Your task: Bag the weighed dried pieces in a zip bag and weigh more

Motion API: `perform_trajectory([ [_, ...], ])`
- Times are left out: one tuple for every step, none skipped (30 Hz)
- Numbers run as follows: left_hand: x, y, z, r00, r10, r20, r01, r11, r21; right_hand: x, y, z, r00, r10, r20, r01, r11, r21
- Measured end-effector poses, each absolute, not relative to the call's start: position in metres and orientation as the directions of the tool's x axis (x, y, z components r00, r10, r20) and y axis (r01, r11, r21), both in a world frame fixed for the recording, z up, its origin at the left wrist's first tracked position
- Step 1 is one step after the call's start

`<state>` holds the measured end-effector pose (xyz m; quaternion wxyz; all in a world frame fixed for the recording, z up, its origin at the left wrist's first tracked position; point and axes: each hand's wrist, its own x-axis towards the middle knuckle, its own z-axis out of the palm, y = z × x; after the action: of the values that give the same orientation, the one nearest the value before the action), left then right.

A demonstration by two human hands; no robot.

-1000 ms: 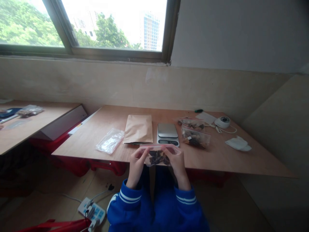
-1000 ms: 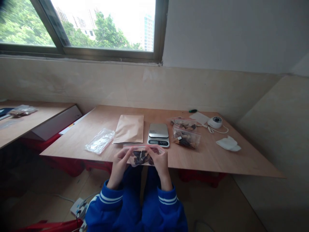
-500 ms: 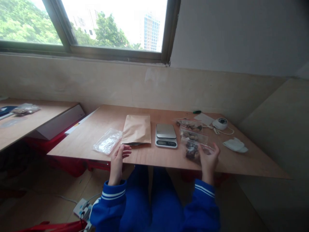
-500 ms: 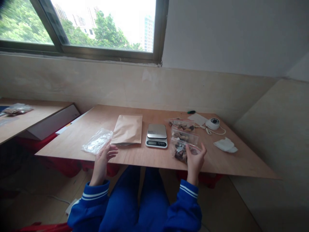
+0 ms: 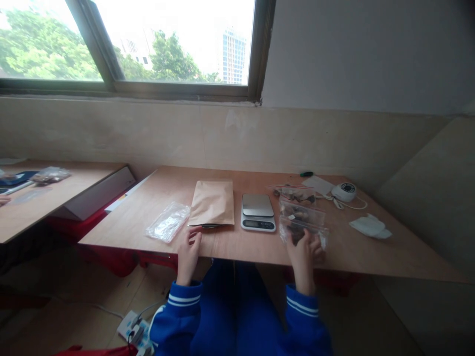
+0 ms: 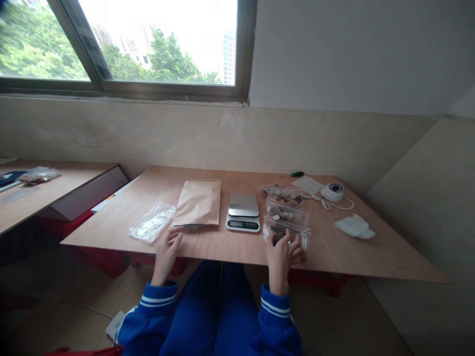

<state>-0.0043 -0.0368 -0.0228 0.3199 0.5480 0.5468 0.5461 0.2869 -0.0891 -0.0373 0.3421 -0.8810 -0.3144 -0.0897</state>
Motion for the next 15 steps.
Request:
perform_trajectory([
  [-0.004, -0.036, -0.025, -0.190, 0.944, 0.271, 0.287, -0.211, 0.934, 0.287, -0.086, -0.045, 0.776, 0.503, 0.380, 0.628, -0.568, -0.532],
  [-0.004, -0.034, -0.027, -0.179, 0.937, 0.299, 0.332, -0.229, 0.915, 0.288, -0.083, -0.052, 0.765, 0.512, 0.389, 0.642, -0.566, -0.517],
  [-0.004, -0.032, -0.030, -0.160, 0.930, 0.332, 0.379, -0.252, 0.890, 0.290, -0.079, -0.058, 0.754, 0.523, 0.398, 0.656, -0.562, -0.504],
  [-0.004, -0.028, -0.032, -0.131, 0.921, 0.367, 0.427, -0.282, 0.859, 0.293, -0.074, -0.062, 0.742, 0.534, 0.405, 0.669, -0.556, -0.493],
  [-0.005, -0.024, -0.035, -0.098, 0.910, 0.404, 0.474, -0.314, 0.823, 0.297, -0.070, -0.064, 0.734, 0.545, 0.404, 0.678, -0.551, -0.486],
  [-0.006, -0.018, -0.036, -0.062, 0.899, 0.434, 0.521, -0.342, 0.782, 0.303, -0.064, -0.065, 0.732, 0.557, 0.393, 0.680, -0.548, -0.487],
  [-0.007, -0.012, -0.037, -0.021, 0.891, 0.453, 0.569, -0.362, 0.739, 0.310, -0.059, -0.063, 0.733, 0.572, 0.369, 0.676, -0.545, -0.496],
  [-0.008, -0.006, -0.037, 0.023, 0.887, 0.461, 0.614, -0.376, 0.694, 0.316, -0.054, -0.060, 0.734, 0.592, 0.332, 0.668, -0.542, -0.510],
  [-0.009, 0.001, -0.036, 0.075, 0.888, 0.454, 0.656, -0.387, 0.648, 0.322, -0.049, -0.056, 0.736, 0.610, 0.294, 0.657, -0.540, -0.527],
  [-0.011, 0.007, -0.034, 0.127, 0.890, 0.438, 0.692, -0.396, 0.604, 0.326, -0.047, -0.051, 0.735, 0.622, 0.270, 0.650, -0.531, -0.544],
  [-0.012, 0.013, -0.031, 0.180, 0.892, 0.415, 0.716, -0.408, 0.566, 0.327, -0.046, -0.044, 0.728, 0.627, 0.276, 0.652, -0.508, -0.563],
  [-0.013, 0.018, -0.028, 0.228, 0.891, 0.392, 0.730, -0.423, 0.537, 0.324, -0.046, -0.037, 0.707, 0.634, 0.314, 0.669, -0.455, -0.587],
  [-0.013, 0.022, -0.024, 0.266, 0.889, 0.373, 0.734, -0.438, 0.520, 0.317, -0.049, -0.030, 0.664, 0.648, 0.374, 0.700, -0.362, -0.616],
  [-0.013, 0.024, -0.021, 0.291, 0.886, 0.360, 0.731, -0.449, 0.514, 0.305, -0.052, -0.022, 0.597, 0.666, 0.447, 0.736, -0.234, -0.635],
  [-0.011, 0.024, -0.017, 0.301, 0.885, 0.354, 0.728, -0.453, 0.514, 0.289, -0.056, -0.014, 0.489, 0.710, 0.506, 0.754, -0.053, -0.655],
])
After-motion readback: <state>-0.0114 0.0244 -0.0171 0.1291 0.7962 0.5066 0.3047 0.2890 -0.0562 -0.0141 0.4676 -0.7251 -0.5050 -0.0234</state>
